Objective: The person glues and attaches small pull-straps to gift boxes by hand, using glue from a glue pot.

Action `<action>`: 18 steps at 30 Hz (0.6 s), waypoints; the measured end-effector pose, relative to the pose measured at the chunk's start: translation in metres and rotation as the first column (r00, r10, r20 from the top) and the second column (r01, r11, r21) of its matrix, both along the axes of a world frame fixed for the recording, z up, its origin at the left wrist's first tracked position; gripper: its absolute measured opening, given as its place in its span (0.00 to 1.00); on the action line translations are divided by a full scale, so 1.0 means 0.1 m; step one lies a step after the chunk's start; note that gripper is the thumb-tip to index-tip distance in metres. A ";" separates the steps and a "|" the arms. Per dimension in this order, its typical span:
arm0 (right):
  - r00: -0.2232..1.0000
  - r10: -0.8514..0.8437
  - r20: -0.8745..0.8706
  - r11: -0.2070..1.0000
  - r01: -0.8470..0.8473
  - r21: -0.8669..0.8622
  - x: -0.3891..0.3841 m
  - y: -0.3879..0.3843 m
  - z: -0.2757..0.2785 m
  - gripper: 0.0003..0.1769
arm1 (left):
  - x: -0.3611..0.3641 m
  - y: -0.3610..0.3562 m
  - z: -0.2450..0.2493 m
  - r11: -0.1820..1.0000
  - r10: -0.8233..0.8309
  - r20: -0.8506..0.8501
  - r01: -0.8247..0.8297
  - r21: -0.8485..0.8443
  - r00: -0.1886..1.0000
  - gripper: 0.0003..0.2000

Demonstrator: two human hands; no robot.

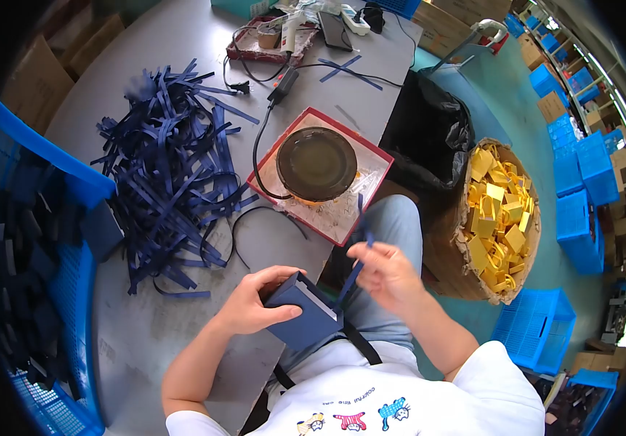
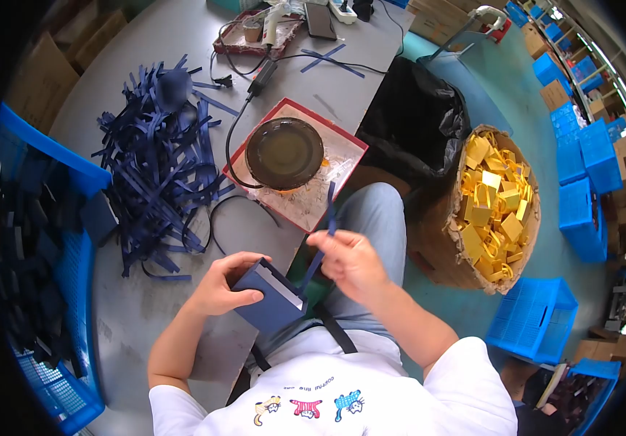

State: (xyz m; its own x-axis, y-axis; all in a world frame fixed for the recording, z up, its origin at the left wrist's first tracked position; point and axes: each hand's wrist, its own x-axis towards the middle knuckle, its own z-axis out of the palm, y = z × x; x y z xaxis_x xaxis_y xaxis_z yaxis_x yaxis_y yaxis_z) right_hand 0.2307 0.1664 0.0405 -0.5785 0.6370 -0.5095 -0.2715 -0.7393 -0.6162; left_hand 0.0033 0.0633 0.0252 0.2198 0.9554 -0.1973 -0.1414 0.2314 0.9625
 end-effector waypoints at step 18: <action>0.989 -0.108 0.106 0.913 0.057 0.403 -0.02 0.66 0.30 0.08 | 0.00 0.02 -0.11 0.998 0.055 -0.063 -0.055 -0.010 0.997 0.26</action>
